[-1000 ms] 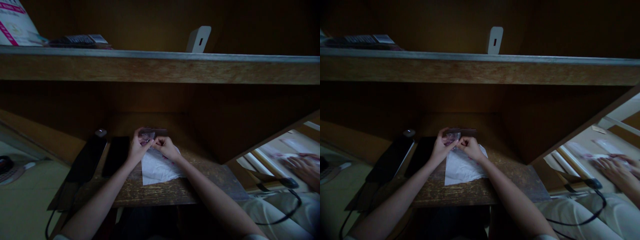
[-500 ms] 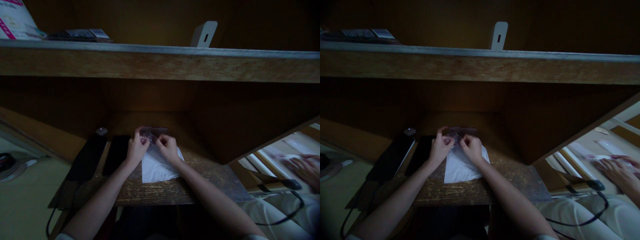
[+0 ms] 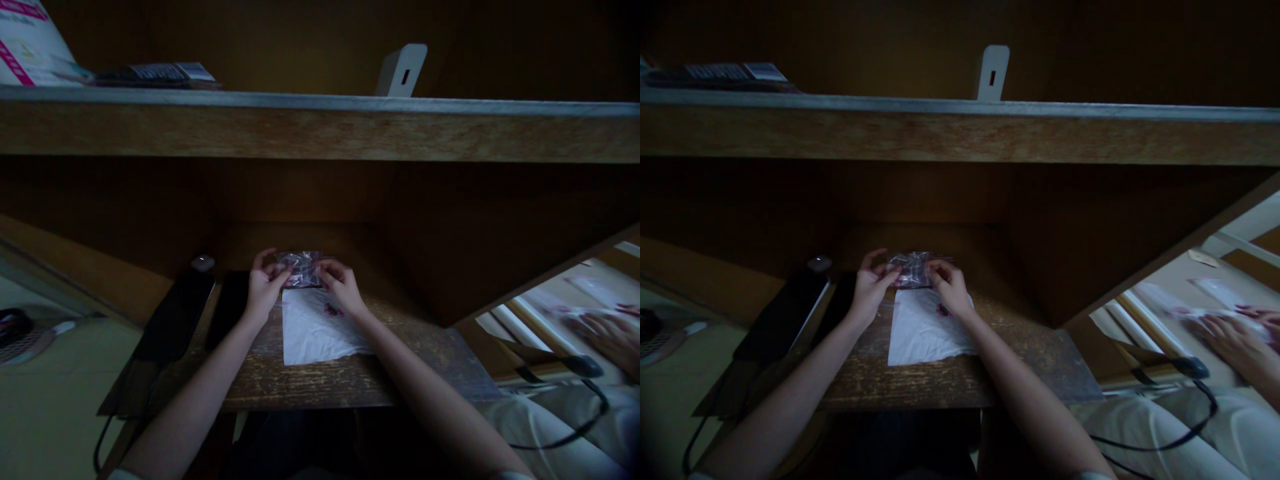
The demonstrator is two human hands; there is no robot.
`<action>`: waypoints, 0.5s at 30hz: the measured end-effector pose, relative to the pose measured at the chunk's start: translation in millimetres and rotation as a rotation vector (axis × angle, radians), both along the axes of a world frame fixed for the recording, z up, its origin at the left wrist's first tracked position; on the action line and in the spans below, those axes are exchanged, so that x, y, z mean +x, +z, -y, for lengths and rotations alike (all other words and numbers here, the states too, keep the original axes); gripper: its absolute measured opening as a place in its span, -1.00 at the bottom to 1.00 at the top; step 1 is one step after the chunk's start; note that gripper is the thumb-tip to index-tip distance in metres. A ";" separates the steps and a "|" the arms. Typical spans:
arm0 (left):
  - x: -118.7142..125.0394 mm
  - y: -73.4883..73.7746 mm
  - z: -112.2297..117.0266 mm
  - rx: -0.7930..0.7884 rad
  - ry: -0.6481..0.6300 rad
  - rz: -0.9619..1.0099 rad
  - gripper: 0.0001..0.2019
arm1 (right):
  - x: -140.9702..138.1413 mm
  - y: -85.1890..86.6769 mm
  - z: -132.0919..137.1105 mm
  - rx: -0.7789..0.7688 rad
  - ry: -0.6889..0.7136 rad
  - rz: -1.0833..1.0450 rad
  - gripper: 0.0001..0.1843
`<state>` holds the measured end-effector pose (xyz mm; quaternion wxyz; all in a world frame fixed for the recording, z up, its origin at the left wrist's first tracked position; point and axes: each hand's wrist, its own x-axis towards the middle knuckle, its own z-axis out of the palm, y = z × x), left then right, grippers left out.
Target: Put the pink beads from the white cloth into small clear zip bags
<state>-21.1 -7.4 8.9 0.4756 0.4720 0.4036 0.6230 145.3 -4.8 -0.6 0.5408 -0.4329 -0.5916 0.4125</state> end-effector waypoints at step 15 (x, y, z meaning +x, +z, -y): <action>5.0 7.2 6.4 -0.081 -0.087 0.090 -0.51 | -12.4 -6.9 2.5 -0.254 0.045 -0.237 -0.68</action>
